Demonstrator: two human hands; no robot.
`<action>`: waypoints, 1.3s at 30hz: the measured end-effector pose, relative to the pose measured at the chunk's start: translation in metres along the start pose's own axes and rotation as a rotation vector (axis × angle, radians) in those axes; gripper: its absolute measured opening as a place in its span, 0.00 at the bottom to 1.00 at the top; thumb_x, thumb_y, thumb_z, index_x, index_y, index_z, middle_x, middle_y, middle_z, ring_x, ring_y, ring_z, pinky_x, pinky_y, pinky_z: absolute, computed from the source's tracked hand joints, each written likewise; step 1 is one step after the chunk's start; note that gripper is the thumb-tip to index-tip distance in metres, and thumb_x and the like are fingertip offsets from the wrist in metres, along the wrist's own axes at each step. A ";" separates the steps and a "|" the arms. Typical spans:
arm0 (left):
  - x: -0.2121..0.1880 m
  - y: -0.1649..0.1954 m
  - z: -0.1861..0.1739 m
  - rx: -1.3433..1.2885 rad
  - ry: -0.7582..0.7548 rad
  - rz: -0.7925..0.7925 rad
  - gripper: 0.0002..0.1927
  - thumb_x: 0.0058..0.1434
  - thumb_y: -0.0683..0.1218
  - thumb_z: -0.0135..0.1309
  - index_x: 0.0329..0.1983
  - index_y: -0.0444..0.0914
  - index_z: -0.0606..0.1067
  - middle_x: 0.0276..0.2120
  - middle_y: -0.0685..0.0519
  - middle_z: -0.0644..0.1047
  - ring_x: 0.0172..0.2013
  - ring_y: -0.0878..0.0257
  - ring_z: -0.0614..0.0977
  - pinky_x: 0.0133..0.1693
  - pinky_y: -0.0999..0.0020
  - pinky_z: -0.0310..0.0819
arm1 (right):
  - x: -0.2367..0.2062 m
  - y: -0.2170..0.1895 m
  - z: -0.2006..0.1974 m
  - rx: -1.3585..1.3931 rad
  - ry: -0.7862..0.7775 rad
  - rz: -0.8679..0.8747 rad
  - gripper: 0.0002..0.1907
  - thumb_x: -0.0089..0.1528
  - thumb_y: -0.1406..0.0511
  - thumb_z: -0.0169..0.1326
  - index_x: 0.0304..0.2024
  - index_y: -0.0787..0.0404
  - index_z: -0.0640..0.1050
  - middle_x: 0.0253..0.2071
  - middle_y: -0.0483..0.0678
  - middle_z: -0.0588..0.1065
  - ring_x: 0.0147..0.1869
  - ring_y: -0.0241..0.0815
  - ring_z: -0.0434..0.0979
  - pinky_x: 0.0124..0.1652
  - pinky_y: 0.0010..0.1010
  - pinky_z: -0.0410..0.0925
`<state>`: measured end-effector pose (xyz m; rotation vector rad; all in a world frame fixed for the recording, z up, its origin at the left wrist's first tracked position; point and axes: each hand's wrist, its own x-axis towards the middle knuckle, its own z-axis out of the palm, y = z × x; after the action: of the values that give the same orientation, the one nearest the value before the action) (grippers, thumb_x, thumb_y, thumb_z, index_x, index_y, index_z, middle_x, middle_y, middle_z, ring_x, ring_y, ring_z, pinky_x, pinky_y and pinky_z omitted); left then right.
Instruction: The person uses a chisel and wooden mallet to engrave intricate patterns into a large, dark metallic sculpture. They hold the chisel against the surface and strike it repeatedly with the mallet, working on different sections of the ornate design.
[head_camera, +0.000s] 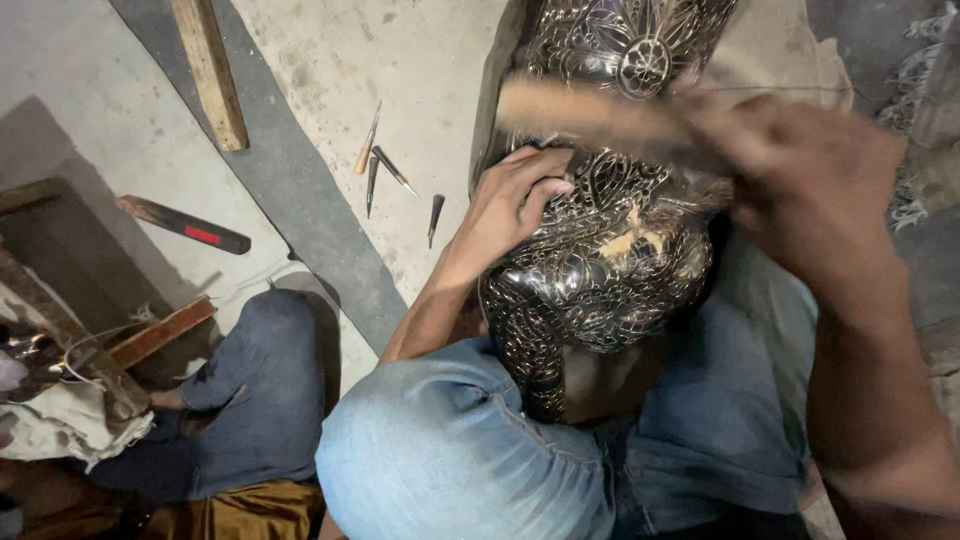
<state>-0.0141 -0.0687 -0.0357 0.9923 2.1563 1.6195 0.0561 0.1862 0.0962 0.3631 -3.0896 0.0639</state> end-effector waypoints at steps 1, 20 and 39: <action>0.000 0.001 0.001 -0.018 -0.012 -0.042 0.12 0.69 0.39 0.55 0.54 0.32 0.76 0.47 0.44 0.82 0.44 0.51 0.83 0.47 0.60 0.79 | 0.003 -0.005 0.001 0.289 0.132 0.065 0.39 0.62 0.74 0.64 0.72 0.49 0.66 0.43 0.48 0.74 0.38 0.37 0.75 0.36 0.27 0.70; -0.003 -0.003 -0.001 -0.035 -0.016 -0.004 0.10 0.69 0.38 0.53 0.52 0.31 0.76 0.46 0.43 0.81 0.43 0.50 0.83 0.48 0.60 0.78 | -0.006 -0.012 0.006 0.223 0.133 0.059 0.45 0.51 0.73 0.65 0.70 0.46 0.66 0.39 0.45 0.74 0.38 0.42 0.77 0.35 0.32 0.70; -0.007 -0.004 -0.001 -0.060 -0.025 -0.110 0.13 0.68 0.38 0.51 0.54 0.32 0.77 0.43 0.44 0.82 0.40 0.53 0.83 0.44 0.61 0.78 | -0.018 0.003 -0.002 -0.020 -0.056 0.083 0.46 0.54 0.71 0.68 0.74 0.41 0.70 0.45 0.44 0.78 0.39 0.41 0.78 0.35 0.33 0.68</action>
<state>-0.0108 -0.0744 -0.0406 0.8565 2.0939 1.6025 0.0732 0.1936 0.0974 0.2402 -3.1576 0.0247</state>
